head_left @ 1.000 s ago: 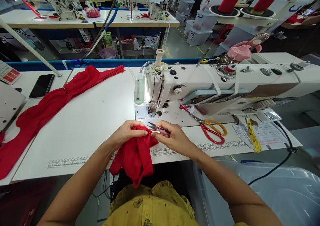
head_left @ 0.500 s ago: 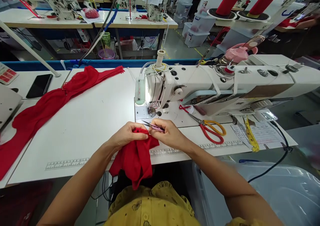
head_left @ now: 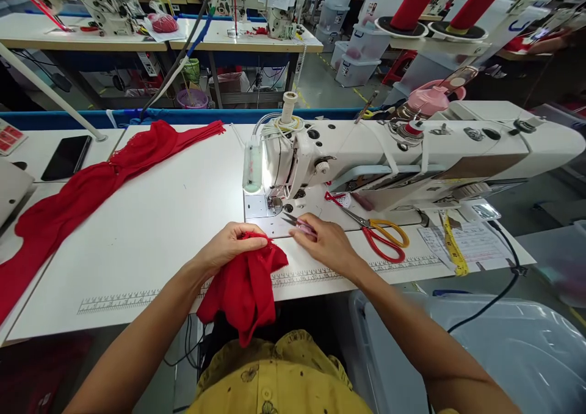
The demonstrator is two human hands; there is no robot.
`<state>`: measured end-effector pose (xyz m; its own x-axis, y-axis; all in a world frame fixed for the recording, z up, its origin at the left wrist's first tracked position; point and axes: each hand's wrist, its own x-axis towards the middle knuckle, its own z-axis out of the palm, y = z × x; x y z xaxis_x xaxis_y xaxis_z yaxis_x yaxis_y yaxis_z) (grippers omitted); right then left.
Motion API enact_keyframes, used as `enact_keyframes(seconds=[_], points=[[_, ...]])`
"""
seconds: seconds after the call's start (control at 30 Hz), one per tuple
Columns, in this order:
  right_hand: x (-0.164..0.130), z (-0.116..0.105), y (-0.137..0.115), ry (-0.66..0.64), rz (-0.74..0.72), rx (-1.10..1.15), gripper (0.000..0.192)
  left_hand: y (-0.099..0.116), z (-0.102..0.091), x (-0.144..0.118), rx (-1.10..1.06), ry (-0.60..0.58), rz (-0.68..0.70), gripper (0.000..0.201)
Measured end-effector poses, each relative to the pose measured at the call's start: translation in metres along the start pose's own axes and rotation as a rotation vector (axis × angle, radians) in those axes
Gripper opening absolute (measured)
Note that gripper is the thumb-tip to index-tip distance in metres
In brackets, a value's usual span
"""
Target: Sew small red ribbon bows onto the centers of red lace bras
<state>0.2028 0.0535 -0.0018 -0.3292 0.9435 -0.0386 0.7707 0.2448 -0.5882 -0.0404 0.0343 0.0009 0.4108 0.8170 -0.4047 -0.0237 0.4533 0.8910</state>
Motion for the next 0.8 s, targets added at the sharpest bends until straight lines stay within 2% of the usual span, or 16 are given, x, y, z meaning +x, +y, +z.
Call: enact_keyframes(seconds=[0.1, 0.2, 0.27, 0.3, 0.33, 0.4, 0.47, 0.5, 0.63, 0.8], points=[[-0.003, -0.004, 0.022, 0.07, 0.045, -0.408, 0.031, 0.001, 0.002, -0.002, 0.036, -0.004, 0.009, 0.024], [-0.008, -0.004, 0.028, 0.197, -0.005, -0.526, 0.031, 0.001, 0.004, -0.003, 0.061, -0.01, 0.036, 0.026], [-0.013, -0.001, 0.02, 0.286, -0.115, -0.352, 0.028, 0.0, 0.005, -0.003, 0.077, -0.003, 0.067, 0.027], [-0.015, 0.002, 0.012, 0.275, -0.175, -0.189, 0.028, 0.0, 0.005, -0.004, 0.088, 0.004, 0.089, 0.027], [-0.017, 0.006, 0.003, 0.222, -0.221, 0.001, 0.028, 0.001, 0.005, -0.005, 0.103, 0.009, 0.114, 0.028], [-0.02, 0.014, -0.016, 0.029, -0.236, 0.365, 0.027, 0.002, 0.006, -0.007, 0.141, 0.007, 0.163, 0.028], [-0.021, 0.023, -0.034, -0.105, -0.165, 0.609, 0.026, 0.004, 0.006, -0.012, 0.191, 0.004, 0.202, 0.029], [-0.02, 0.026, -0.041, -0.117, -0.121, 0.687, 0.025, 0.005, 0.006, -0.015, 0.22, 0.008, 0.213, 0.029], [-0.018, 0.028, -0.058, -0.074, -0.046, 0.818, 0.022, 0.003, 0.01, -0.031, 0.335, 0.105, 0.266, 0.028], [-0.017, 0.018, -0.067, -0.144, -0.059, 0.83, 0.02, -0.012, 0.019, -0.044, 0.441, 0.439, 0.584, 0.011]])
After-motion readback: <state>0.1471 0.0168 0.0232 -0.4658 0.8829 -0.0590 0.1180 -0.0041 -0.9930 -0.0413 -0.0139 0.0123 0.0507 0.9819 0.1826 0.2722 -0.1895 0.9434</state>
